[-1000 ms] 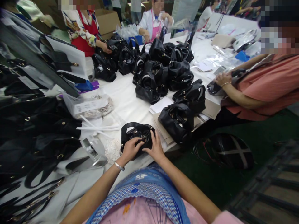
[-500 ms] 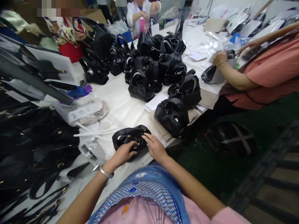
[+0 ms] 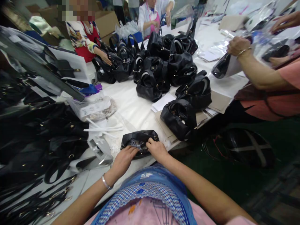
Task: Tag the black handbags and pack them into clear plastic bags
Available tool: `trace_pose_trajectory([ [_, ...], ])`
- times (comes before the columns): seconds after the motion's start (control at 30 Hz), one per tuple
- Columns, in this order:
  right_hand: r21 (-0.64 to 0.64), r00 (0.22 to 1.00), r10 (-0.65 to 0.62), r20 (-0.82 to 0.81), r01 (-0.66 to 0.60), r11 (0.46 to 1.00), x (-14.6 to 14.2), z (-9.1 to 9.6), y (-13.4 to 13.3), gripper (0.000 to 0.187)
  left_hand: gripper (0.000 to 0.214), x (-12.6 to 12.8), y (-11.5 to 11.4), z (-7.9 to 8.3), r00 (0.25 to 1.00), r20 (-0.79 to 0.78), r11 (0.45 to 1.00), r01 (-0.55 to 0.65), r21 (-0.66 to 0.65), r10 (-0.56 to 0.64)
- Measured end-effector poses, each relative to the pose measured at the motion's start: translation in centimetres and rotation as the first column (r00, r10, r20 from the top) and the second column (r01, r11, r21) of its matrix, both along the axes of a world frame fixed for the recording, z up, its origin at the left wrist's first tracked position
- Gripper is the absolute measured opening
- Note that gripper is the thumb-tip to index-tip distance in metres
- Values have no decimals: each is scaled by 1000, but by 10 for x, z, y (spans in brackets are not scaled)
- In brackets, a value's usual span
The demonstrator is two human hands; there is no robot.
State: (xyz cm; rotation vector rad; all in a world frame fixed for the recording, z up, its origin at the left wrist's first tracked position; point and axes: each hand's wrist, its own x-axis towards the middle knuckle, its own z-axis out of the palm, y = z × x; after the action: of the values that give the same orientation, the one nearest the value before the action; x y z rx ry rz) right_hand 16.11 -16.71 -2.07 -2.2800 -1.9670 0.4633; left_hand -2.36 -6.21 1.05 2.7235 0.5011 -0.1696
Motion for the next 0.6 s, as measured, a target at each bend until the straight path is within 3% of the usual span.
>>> trace_pose_trajectory([
  [0.1, 33, 995, 38, -96, -35, 999, -5, 10, -6, 19, 29, -32, -6, -7, 978, 167, 983, -99, -152, 125],
  [0.17, 151, 970, 123, -210, -92, 984, -12, 18, -5, 26, 24, -53, -13, -15, 907, 287, 937, -237, -255, 308],
  [0.2, 214, 948, 169, -270, -112, 970, -16, 22, -2, 30, 21, -62, -16, -19, 843, 332, 894, -331, -302, 424],
  [0.27, 268, 910, 206, -360, -111, 957, -28, 26, 7, 32, 19, -73, -20, -30, 671, 359, 757, -519, -397, 649],
  [0.33, 202, 915, 157, -370, -86, 976, -42, 23, 19, 36, 33, -74, -21, -45, 513, 296, 588, -638, -497, 806],
  [0.4, 72, 947, 99, -305, -80, 994, -55, 16, 33, 42, 55, -70, -18, -62, 434, 161, 431, -645, -631, 886],
  [0.47, -55, 966, 65, -252, -81, 995, -65, 6, 45, 40, 70, -63, -16, -79, 436, 34, 298, -555, -777, 899],
  [0.53, -138, 970, 35, -242, -70, 988, -70, -3, 52, 34, 78, -57, -17, -93, 452, -22, 213, -463, -860, 892],
  [0.6, -149, 960, 13, -278, -57, 987, -70, -12, 54, 30, 84, -51, -21, -103, 425, -34, 178, -448, -876, 904],
])
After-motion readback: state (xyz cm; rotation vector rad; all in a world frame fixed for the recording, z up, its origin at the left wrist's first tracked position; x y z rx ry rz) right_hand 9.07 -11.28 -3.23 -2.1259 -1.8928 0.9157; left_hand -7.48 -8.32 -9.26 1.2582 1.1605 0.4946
